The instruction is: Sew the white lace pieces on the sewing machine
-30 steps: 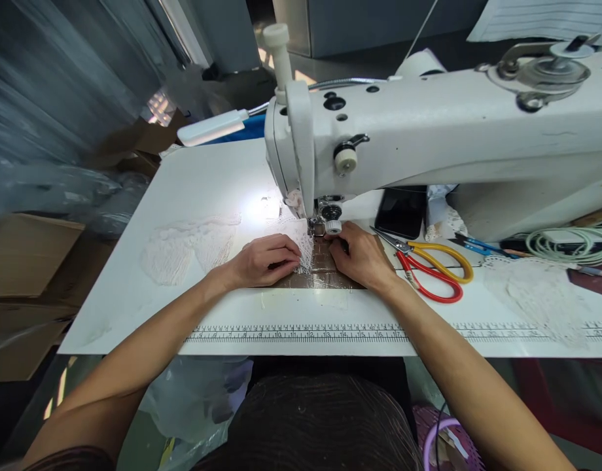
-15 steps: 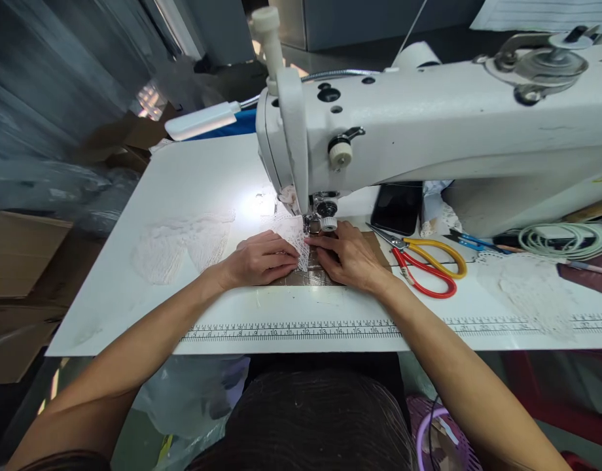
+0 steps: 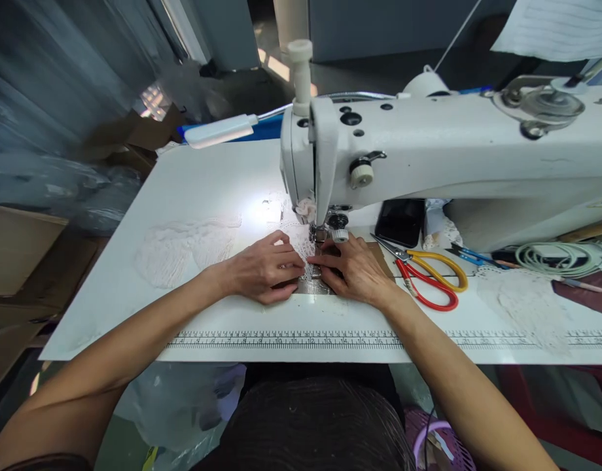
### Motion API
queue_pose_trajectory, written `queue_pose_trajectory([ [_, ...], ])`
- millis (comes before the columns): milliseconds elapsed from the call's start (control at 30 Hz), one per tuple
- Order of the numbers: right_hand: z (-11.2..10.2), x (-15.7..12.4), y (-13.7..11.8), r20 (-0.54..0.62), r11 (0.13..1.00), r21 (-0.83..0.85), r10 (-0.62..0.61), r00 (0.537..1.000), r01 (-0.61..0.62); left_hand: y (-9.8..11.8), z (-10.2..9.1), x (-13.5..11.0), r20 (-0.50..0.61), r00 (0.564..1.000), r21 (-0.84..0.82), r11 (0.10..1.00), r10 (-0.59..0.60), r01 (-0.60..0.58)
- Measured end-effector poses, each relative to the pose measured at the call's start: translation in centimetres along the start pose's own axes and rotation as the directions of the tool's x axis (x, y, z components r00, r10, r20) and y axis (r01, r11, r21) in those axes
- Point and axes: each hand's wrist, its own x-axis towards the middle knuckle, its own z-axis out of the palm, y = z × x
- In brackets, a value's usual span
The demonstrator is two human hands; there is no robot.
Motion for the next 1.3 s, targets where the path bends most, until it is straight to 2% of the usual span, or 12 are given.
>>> queue_pose_trajectory([
  [433, 0.2, 0.1, -0.6, -0.013, 0.998, -0.037, 0.056, 0.998, -0.056, -0.2, 0.6, -0.7, 0.011, 0.996, -0.142, 0.986, -0.090, 0.090],
  [700, 0.4, 0.2, -0.8, -0.015, 0.993, -0.085, 0.078, 0.997, -0.079, 0.0, 1.0, -0.8, -0.020, 0.994, -0.097, 0.990, -0.109, 0.107],
  [1067, 0.5, 1.4, -1.6, -0.027, 0.958, -0.241, 0.151, 0.988, -0.153, 0.0, 0.6, -0.5, 0.059, 0.980, -0.078, 0.977, -0.193, 0.197],
  [1300, 0.2, 1.3, -1.5, -0.003, 0.976, -0.182, 0.125, 0.992, -0.123, -0.2, 0.9, -0.5, 0.063, 0.973, -0.081, 0.971, -0.222, 0.226],
])
